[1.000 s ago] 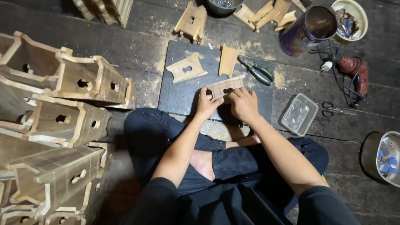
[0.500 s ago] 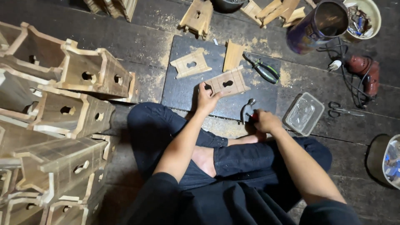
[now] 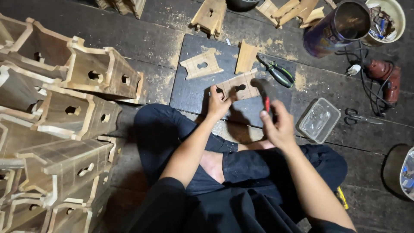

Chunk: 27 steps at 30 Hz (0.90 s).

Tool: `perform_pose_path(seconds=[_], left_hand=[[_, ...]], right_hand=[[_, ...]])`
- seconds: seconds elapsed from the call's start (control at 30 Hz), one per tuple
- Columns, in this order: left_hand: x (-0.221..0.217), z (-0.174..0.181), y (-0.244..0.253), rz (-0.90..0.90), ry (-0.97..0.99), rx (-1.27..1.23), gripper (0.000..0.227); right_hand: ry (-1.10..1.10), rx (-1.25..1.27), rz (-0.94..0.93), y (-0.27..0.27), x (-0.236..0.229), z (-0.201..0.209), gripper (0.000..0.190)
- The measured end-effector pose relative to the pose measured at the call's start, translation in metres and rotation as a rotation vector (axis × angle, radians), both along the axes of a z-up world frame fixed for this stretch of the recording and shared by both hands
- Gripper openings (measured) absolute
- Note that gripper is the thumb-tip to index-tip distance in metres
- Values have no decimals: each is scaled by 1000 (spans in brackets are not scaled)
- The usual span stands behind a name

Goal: The person is assembling small wooden birdhouses by hand, aligning the wooden panels and securing them with nails using a hammer.

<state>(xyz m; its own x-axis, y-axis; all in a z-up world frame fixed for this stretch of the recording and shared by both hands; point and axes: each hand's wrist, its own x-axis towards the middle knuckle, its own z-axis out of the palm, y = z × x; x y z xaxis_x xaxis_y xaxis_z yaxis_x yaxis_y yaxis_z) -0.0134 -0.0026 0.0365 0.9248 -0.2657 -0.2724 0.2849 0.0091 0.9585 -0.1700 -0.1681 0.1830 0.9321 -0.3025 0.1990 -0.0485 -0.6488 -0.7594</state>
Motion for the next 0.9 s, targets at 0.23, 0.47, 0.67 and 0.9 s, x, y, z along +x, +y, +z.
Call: perform_pose_path(seconds=[0.23,0.47,0.67,0.9], left_hand=[[0,-6,-2,-2,-23,69,71],[0,-23,-2,-32,12,129,81],[-1,-30,-9,-48,-15,114,76],[6,-95,-25,-13,-177,-1,82]], right_hand=[[241,30,-27,30,1,2,37],[109,-48,-94,16,-4,-32,21],[-116,-54,-47,21,0,3,9],[76,-67,0,41,5,-6,26]])
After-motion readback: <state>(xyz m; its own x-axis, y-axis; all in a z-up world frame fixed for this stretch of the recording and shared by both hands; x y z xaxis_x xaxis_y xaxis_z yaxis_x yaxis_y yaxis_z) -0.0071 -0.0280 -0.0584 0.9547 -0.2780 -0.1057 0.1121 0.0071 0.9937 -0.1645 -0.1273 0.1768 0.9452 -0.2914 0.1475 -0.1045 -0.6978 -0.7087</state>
